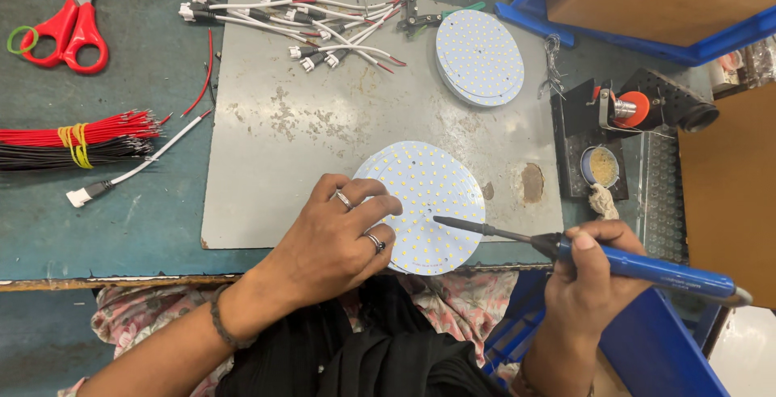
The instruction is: The person wipes the work surface with a cloth, then picks up circular LED modules and places them on the table. Using a soldering iron and solder wire, the person solders wires to the LED modules, handling each module one at a time and stacking completed units.
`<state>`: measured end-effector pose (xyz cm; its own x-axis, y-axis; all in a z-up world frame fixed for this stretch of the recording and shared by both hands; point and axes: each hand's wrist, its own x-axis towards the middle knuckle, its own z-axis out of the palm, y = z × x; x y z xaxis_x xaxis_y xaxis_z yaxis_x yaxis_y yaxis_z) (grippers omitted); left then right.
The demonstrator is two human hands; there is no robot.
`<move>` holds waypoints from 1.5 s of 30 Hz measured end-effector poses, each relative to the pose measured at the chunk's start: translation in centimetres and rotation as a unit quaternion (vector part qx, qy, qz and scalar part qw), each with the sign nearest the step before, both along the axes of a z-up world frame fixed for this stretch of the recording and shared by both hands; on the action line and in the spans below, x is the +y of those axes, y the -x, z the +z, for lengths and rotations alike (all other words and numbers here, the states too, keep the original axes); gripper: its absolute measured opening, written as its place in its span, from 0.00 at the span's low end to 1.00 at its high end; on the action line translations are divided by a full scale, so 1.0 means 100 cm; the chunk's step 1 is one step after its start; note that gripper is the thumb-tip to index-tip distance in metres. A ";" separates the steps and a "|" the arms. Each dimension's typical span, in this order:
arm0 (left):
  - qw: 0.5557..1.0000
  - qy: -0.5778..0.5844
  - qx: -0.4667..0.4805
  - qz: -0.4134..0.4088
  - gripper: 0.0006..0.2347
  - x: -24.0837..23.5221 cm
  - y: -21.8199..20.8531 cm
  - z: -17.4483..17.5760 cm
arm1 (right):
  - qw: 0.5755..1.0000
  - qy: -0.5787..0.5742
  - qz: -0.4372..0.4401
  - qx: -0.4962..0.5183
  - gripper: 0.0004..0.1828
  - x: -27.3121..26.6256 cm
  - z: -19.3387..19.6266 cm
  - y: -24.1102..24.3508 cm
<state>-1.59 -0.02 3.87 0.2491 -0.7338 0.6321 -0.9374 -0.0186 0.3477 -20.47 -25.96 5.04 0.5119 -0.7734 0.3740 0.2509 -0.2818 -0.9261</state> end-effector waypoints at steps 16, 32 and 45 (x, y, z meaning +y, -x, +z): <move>0.999 -0.031 -0.017 -0.005 0.07 0.001 0.000 0.001 | 0.997 0.019 0.067 0.037 0.07 -0.006 0.002 -0.014; 0.999 -0.035 -0.026 -0.003 0.06 -0.011 -0.002 0.001 | 0.991 0.069 0.089 0.068 0.06 -0.002 0.013 -0.015; 0.995 0.034 0.087 0.031 0.04 0.006 0.016 0.010 | 0.997 0.080 0.018 0.015 0.09 -0.005 0.017 -0.009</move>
